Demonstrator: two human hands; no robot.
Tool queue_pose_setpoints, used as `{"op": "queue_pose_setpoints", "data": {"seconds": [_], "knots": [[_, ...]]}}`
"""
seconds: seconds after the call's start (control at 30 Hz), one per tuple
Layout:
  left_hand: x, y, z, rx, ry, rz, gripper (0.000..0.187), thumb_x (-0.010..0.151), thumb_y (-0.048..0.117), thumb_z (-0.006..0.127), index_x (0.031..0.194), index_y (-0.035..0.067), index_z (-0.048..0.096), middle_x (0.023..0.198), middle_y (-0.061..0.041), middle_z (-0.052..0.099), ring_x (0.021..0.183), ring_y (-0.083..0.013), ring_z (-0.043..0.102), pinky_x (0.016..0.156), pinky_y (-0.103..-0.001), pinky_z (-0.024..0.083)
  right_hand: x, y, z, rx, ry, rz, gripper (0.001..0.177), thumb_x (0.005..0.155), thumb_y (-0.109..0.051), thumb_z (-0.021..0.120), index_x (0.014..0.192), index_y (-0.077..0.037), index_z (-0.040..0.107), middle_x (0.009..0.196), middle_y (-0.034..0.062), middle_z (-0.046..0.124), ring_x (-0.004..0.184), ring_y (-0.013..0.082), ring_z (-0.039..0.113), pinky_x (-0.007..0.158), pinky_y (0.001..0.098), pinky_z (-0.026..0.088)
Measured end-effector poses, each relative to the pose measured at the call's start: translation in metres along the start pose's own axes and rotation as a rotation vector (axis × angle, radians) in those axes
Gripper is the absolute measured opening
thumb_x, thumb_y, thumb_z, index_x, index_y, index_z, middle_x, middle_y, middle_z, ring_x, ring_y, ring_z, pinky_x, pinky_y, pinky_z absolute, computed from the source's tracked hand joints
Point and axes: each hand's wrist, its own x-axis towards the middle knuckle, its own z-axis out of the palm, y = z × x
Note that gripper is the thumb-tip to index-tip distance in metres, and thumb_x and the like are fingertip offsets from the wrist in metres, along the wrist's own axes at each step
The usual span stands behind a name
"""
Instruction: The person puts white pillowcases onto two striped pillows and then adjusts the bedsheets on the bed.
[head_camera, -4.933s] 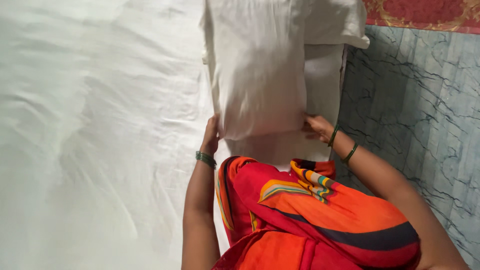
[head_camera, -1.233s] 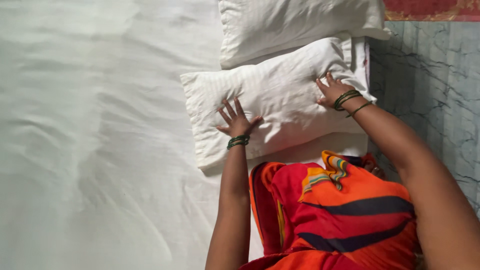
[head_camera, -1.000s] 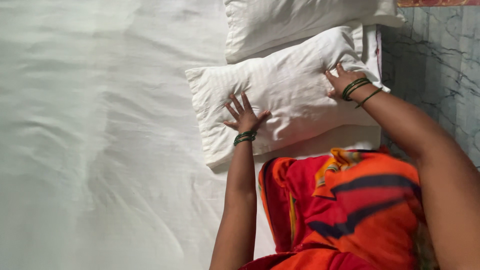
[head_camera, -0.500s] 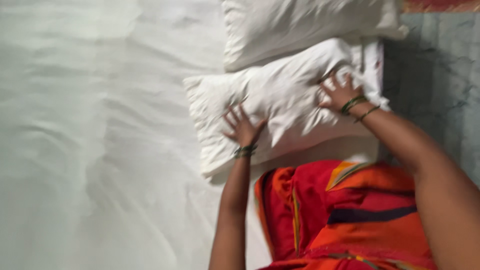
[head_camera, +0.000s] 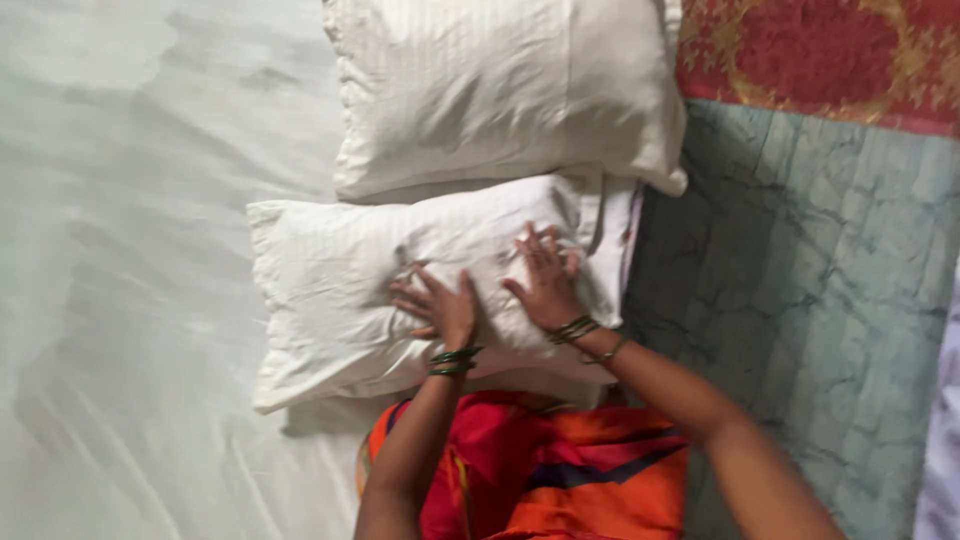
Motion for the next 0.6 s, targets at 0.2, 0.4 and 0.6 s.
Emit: {"op": "queue_pose_setpoints", "data": {"seconds": [0.2, 0.4, 0.6], "knots": [[-0.028, 0.023, 0.018, 0.105, 0.448, 0.009, 0.085, 0.095, 0.068, 0.05, 0.162, 0.023, 0.025, 0.173, -0.022, 0.003, 0.159, -0.0457, 0.001, 0.111, -0.082, 0.008, 0.043, -0.01, -0.009, -0.087, -0.035, -0.331, 0.085, 0.097, -0.063, 0.049, 0.162, -0.012, 0.029, 0.173, 0.0083, 0.016, 0.16, 0.0282, 0.01, 0.122, 0.0653, 0.004], [-0.014, 0.024, 0.031, 0.225, 0.71, 0.115, 0.079, 0.098, 0.068, 0.044, 0.16, 0.023, 0.03, 0.171, -0.023, 0.015, 0.157, -0.0497, 0.017, 0.111, -0.08, 0.018, 0.077, 0.029, -0.017, -0.187, -0.209, -0.211, 0.088, 0.098, -0.065, 0.045, 0.163, -0.009, 0.024, 0.172, 0.0066, 0.019, 0.159, 0.0262, 0.006, 0.121, 0.0662, 0.0], [-0.005, 0.022, 0.035, 0.293, 0.707, 0.083, 0.077, 0.1, 0.068, 0.038, 0.162, 0.024, 0.027, 0.171, -0.023, 0.017, 0.157, -0.0492, 0.019, 0.114, -0.08, 0.017, 0.196, 0.103, -0.047, -0.465, -0.039, -0.286, 0.112, 0.094, -0.071, 0.058, 0.168, -0.003, 0.009, 0.176, 0.0131, 0.001, 0.162, 0.0288, -0.001, 0.124, 0.0667, 0.002]]}}
